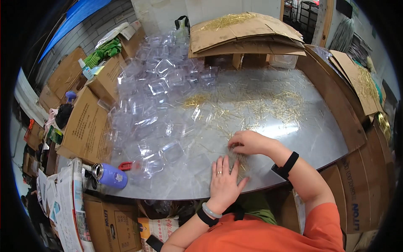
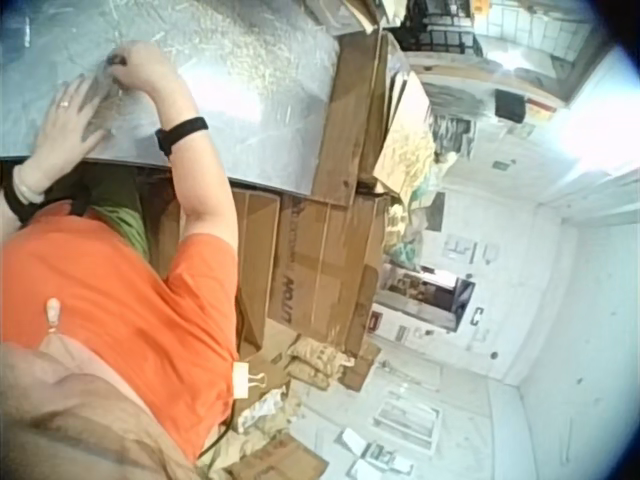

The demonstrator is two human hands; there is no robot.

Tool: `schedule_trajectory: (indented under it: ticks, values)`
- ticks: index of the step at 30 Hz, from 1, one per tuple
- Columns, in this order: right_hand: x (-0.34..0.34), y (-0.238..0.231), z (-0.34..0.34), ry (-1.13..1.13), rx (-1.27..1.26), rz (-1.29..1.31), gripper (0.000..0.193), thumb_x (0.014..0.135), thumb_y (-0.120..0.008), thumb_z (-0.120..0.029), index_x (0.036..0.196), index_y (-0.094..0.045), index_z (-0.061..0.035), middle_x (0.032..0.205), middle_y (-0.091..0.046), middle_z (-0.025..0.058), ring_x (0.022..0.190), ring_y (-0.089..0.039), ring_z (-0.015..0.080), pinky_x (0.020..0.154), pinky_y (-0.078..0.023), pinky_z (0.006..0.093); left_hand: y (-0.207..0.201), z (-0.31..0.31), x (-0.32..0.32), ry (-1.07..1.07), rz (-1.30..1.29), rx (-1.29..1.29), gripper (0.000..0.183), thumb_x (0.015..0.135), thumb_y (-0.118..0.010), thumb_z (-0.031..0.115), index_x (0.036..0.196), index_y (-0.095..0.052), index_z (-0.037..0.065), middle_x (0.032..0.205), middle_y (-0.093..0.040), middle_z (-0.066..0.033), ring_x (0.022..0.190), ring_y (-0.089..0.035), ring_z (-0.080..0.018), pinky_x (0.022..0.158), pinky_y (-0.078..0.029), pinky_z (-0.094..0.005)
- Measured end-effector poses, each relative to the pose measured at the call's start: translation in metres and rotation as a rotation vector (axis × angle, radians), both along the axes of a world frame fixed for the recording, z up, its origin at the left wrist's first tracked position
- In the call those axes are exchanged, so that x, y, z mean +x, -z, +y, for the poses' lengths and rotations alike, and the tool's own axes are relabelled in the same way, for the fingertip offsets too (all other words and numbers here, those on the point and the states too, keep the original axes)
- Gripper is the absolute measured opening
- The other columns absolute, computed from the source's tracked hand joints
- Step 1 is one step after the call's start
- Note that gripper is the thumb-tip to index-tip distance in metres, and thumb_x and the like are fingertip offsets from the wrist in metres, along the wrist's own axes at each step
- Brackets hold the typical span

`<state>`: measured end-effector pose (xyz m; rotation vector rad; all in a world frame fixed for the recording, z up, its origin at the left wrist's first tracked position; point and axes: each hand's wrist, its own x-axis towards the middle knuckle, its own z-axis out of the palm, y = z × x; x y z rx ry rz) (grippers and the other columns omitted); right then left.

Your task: Sorting small gold-colored metal wire fragments and placing them into clear plastic bags.

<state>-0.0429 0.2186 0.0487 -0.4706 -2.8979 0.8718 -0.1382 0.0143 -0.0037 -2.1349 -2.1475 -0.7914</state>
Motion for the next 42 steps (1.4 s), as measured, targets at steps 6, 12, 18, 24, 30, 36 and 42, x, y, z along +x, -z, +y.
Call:
schedule_trajectory:
  ticks: [6,12,18,24,30,36,42]
  values:
    - [0.008,0.016,-0.011,0.347,0.256,0.044,0.041,0.088,-0.074,-0.022,0.125,-0.063,-0.0062,0.103,-0.064,0.0190,0.092,-0.068,0.0424,0.083,-0.057,0.0464,0.002,-0.002,-0.004,0.032,-0.045,0.036,0.051,0.093,-0.071,0.032,0.134,-0.061,0.004,0.142,-0.046,-0.0291,0.136,-0.041,-0.0480,0.115,-0.032,-0.0596]
    - [0.029,0.003,-0.036,0.483,0.156,-0.253,0.026,0.089,-0.072,-0.024,0.101,-0.067,-0.0018,0.093,-0.069,0.0204,0.087,-0.069,0.0407,0.077,-0.056,0.0475,0.012,-0.008,-0.014,0.140,-0.112,0.044,0.047,0.093,-0.070,0.020,0.137,-0.059,0.006,0.141,-0.048,-0.0247,0.136,-0.042,-0.0447,0.116,-0.033,-0.0583]
    - [0.028,0.003,-0.028,0.252,0.110,-0.162,0.022,0.089,-0.070,-0.020,0.107,-0.071,-0.0070,0.098,-0.070,0.0157,0.093,-0.070,0.0378,0.079,-0.056,0.0448,0.004,-0.006,-0.011,0.161,-0.094,0.057,0.050,0.092,-0.069,0.015,0.139,-0.057,0.007,0.143,-0.048,-0.0213,0.134,-0.044,-0.0414,0.115,-0.034,-0.0566]
    - [0.010,0.012,-0.005,0.066,0.417,-0.052,0.017,0.090,-0.067,-0.012,0.107,-0.067,-0.0086,0.120,-0.065,0.0125,0.098,-0.070,0.0350,0.081,-0.058,0.0447,-0.001,-0.005,-0.009,0.157,0.013,0.057,0.046,0.093,-0.065,0.013,0.138,-0.058,0.008,0.144,-0.048,-0.0194,0.132,-0.044,-0.0405,0.114,-0.035,-0.0562]
    - [-0.004,0.024,-0.005,0.162,0.431,-0.141,0.021,0.093,-0.066,-0.017,0.108,-0.063,-0.0021,0.101,-0.068,0.0180,0.092,-0.070,0.0366,0.079,-0.057,0.0460,0.001,-0.004,-0.010,0.161,0.020,0.048,0.044,0.094,-0.063,0.013,0.137,-0.059,0.009,0.144,-0.049,-0.0174,0.134,-0.044,-0.0409,0.114,-0.035,-0.0563]
    - [0.000,0.024,-0.001,0.406,0.334,0.137,0.025,0.092,-0.067,-0.019,0.109,-0.063,-0.0015,0.104,-0.070,0.0207,0.091,-0.070,0.0389,0.079,-0.057,0.0478,0.000,-0.005,-0.011,0.170,0.038,0.032,0.046,0.095,-0.063,0.015,0.140,-0.057,0.007,0.146,-0.049,-0.0164,0.135,-0.043,-0.0414,0.115,-0.034,-0.0575]
    - [0.025,0.008,-0.033,0.311,0.239,-0.026,0.029,0.088,-0.073,-0.024,0.105,-0.066,-0.0022,0.103,-0.068,0.0176,0.095,-0.068,0.0383,0.081,-0.055,0.0485,0.007,-0.006,-0.012,0.179,-0.073,0.052,0.060,0.095,-0.067,0.016,0.148,-0.044,-0.001,0.150,-0.043,-0.0221,0.139,-0.040,-0.0441,0.117,-0.033,-0.0560]
